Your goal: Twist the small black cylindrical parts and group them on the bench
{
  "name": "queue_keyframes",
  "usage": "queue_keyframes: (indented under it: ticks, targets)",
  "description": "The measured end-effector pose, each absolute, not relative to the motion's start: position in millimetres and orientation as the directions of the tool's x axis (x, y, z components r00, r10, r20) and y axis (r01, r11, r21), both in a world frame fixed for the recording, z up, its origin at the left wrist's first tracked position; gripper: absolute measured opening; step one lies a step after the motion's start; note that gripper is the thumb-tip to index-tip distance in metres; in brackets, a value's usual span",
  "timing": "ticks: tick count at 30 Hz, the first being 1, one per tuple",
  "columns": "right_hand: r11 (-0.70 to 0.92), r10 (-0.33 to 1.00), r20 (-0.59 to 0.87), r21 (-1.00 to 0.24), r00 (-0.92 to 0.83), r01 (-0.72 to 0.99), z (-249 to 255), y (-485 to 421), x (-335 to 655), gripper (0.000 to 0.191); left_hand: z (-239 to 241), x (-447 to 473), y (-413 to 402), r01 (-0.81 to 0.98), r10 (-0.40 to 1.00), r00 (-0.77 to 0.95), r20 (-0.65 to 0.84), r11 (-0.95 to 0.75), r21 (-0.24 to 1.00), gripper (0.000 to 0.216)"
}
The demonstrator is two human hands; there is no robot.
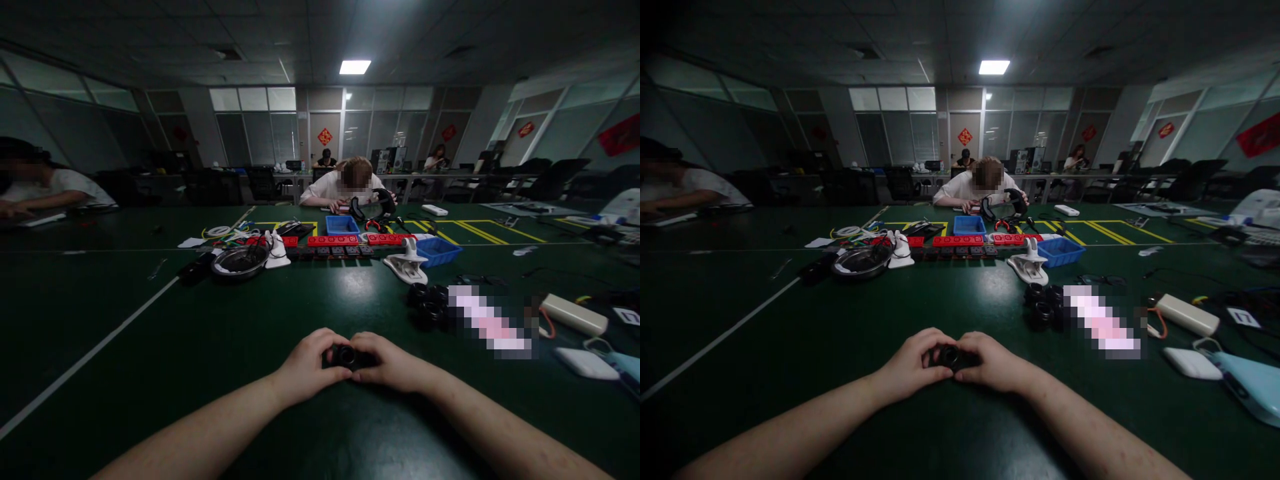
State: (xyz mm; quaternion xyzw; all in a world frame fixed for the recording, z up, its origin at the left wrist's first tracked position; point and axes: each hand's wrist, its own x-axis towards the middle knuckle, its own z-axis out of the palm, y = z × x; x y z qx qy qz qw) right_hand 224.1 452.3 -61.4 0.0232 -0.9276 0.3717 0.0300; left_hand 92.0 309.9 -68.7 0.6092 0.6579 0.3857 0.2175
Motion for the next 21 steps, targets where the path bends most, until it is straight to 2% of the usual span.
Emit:
queue_keyframes:
  ticks: [13,17,21]
  targets:
    - [0.76,0.025,0.048,-0.65,-0.999,-0.012,-62.3,451.3,222.3,0.021,-68.5,91.5,310.2,0.612,0.974,-0.142,0.177,-0.054,0.789,0.032]
    - [0.754,0.093,0.025,-0.655,-0.995,0.054,-62.4,449.2,222.3,0.022,-66.4,95.8,309.9,0.627,0.969,-0.185,0.165,-0.014,0.779,0.032]
    - [0.757,0.228,0.011,-0.631,-0.974,0.171,-66.4,442.3,221.6,0.027,-63.1,102.8,308.6,0.662,0.952,-0.263,0.155,0.062,0.747,0.028]
